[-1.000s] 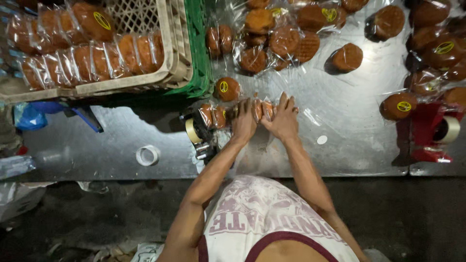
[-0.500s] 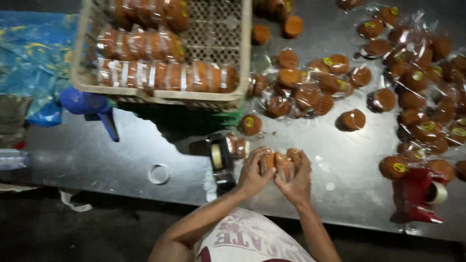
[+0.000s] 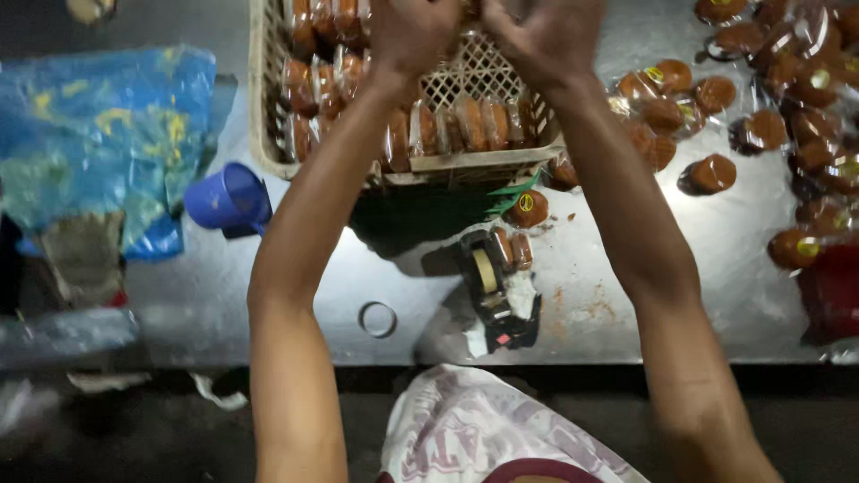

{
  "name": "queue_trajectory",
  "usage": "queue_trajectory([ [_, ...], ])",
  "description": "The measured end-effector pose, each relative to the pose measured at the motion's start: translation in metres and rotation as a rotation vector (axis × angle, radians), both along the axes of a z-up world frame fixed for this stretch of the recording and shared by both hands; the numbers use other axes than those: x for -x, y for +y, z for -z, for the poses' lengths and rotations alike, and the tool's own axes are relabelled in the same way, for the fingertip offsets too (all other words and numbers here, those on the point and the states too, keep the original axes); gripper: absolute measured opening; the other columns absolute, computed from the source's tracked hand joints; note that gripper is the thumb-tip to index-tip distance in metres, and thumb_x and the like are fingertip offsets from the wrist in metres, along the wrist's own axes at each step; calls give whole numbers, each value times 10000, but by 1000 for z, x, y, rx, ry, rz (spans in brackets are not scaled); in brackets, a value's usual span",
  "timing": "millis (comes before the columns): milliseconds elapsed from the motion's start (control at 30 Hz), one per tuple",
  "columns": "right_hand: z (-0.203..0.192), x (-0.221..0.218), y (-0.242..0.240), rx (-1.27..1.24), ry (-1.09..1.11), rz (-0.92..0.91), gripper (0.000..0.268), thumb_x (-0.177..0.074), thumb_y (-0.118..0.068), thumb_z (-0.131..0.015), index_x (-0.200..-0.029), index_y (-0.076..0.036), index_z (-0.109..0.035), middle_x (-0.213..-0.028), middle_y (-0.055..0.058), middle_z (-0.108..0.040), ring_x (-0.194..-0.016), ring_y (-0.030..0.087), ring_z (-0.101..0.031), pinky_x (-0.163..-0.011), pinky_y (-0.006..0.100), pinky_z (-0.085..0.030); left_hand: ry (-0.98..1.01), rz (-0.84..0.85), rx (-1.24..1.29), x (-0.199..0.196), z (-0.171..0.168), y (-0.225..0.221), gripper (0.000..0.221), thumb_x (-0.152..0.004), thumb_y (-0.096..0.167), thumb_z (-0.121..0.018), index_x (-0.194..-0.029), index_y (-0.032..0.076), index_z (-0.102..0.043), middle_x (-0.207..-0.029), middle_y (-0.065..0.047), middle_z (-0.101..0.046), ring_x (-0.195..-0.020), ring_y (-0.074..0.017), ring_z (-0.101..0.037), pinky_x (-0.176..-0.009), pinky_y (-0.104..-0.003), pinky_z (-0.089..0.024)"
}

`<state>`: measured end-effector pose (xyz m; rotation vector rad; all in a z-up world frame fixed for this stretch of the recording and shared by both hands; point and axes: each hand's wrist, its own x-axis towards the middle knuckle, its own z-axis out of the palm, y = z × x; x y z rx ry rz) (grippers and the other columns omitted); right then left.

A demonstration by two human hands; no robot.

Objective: The person packages baked goods by hand, placing individual items into plastic bags and sealing them with a tape dispenser before placing the finished products into a basket.

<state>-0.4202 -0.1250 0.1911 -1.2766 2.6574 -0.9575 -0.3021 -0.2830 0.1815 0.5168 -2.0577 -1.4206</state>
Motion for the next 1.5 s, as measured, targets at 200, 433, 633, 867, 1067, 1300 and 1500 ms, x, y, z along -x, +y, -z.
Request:
queue_trajectory([
  [200,44,-10,-4,-145,439,-141,860,-863,-593,-799,-1348,76,-563,-1078,319,-641,-916,446,-657,-744,553,-548,-570,318,752,23,74,-77,622,-855,470,-604,-1290,29,-667,-1077,-248,-727,-1035,-438,-693,-969,-544,-496],
  [433,40,-18,133,465,15,-322,374,-1114,-312,-708,-1344,-26,-636,-1138,130,-751,-1041,218,-778,-919,342,-609,-815,380,860,15,79,-69,980,-970,821,-361,-1569,50,-283,-1539,-313,-346,-1393,-478,-388,-1133,-681,-163],
  [633,229,14,179,459,-251,521,391,-980,-353,-756,-1143,-17,-639,-1056,139,-738,-970,267,-721,-849,419,-577,-737,289,915,5,19,-38,851,-1036,720,-521,-1597,109,-334,-1616,-272,-349,-1397,-471,-441,-1141,-661,-280],
  [867,407,-16,188,13,127,381,1206,-580,-579,-896,-1492,10,-373,-1412,233,-520,-1218,479,-515,-952,575,-429,35,421,1036,-80,-55,91,637,-1088,404,-753,-1521,28,-476,-1458,-223,-591,-1361,-361,-601,-1122,-506,-515],
  [1067,391,6,163,-408,-45,140,917,-682,-451,-879,-1397,-51,-468,-1280,190,-608,-1168,399,-594,-952,506,-483,82,744,471,-155,7,236,493,-880,292,-850,-1263,40,-669,-1209,-125,-716,-1069,-313,-707,-932,-418,-554],
  [1300,347,-43,280,321,-465,318,732,-773,-247,-859,-1363,-36,-482,-1179,165,-661,-1057,288,-681,-888,372,-564,-221,128,-482,-159,197,348,609,-882,265,-782,-1389,34,-535,-1203,-74,-697,-1021,-160,-656,-871,-325,-564],
  [1500,311,-129,390,660,-783,-60,941,-765,-302,-931,-1483,-48,-378,-1258,95,-558,-1142,189,-593,-950,344,-533,-336,172,-891,-108,289,392,502,-904,279,-772,-1317,54,-597,-1156,-64,-710,-999,-141,-687,-879,-300,-572],
])
